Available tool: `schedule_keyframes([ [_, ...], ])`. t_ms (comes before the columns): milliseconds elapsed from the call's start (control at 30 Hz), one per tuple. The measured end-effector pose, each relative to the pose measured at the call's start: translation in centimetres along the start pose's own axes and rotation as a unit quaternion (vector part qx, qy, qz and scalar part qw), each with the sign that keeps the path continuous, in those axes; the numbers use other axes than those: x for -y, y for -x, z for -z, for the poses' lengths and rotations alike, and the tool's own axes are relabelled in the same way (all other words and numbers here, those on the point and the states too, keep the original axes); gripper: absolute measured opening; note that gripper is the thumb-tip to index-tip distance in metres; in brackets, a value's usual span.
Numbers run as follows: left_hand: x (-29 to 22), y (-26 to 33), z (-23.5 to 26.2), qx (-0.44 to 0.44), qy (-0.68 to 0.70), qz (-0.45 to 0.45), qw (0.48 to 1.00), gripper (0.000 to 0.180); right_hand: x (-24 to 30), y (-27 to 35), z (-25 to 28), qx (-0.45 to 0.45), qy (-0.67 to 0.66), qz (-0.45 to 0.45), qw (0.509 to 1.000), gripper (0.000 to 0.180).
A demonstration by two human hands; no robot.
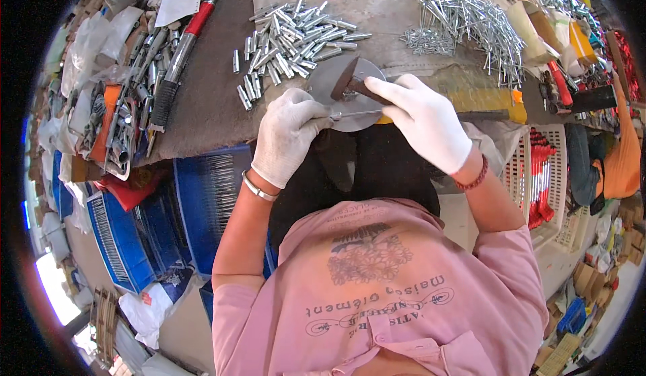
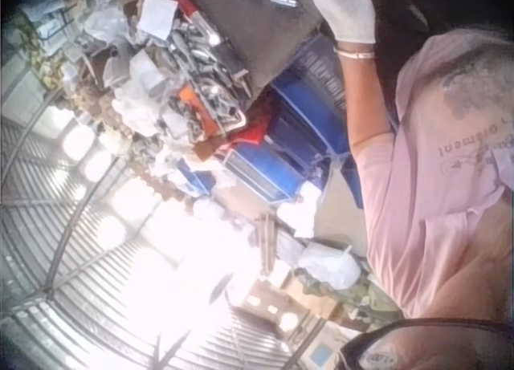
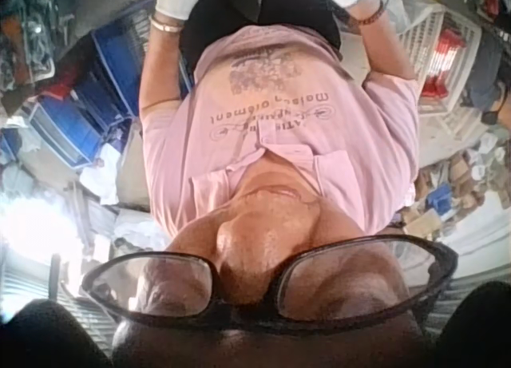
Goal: Assembling metal hardware components by hand using a hammer.
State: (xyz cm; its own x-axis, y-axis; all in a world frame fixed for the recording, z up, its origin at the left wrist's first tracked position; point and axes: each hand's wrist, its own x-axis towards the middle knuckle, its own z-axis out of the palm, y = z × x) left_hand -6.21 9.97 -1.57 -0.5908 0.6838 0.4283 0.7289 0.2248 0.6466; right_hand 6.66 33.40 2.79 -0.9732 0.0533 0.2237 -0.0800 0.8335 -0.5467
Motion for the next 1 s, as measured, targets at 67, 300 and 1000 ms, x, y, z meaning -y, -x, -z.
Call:
schedule_keyframes([
  [67, 0.5, 0.3, -0.2, 0.005, 0.055, 0.04, 0.998, 0.014, -0.8, -0.9, -0.7, -0.02, 0.082, 0.037, 0.996, 0.045],
  [300, 0.5, 1.0, -0.6, 0.005, 0.079, 0.09, 0.993, 0.017, 1.7, 1.5, -2.5, 0.009, 0.107, -0.012, 0.994, 0.019],
  [1000, -5.5, 5.3, -0.4, -0.139, 0.356, 0.412, 0.827, 0.063, 5.9, 2.8, -4.9, 0.198, -0.299, -0.215, 0.908, 0.03],
])
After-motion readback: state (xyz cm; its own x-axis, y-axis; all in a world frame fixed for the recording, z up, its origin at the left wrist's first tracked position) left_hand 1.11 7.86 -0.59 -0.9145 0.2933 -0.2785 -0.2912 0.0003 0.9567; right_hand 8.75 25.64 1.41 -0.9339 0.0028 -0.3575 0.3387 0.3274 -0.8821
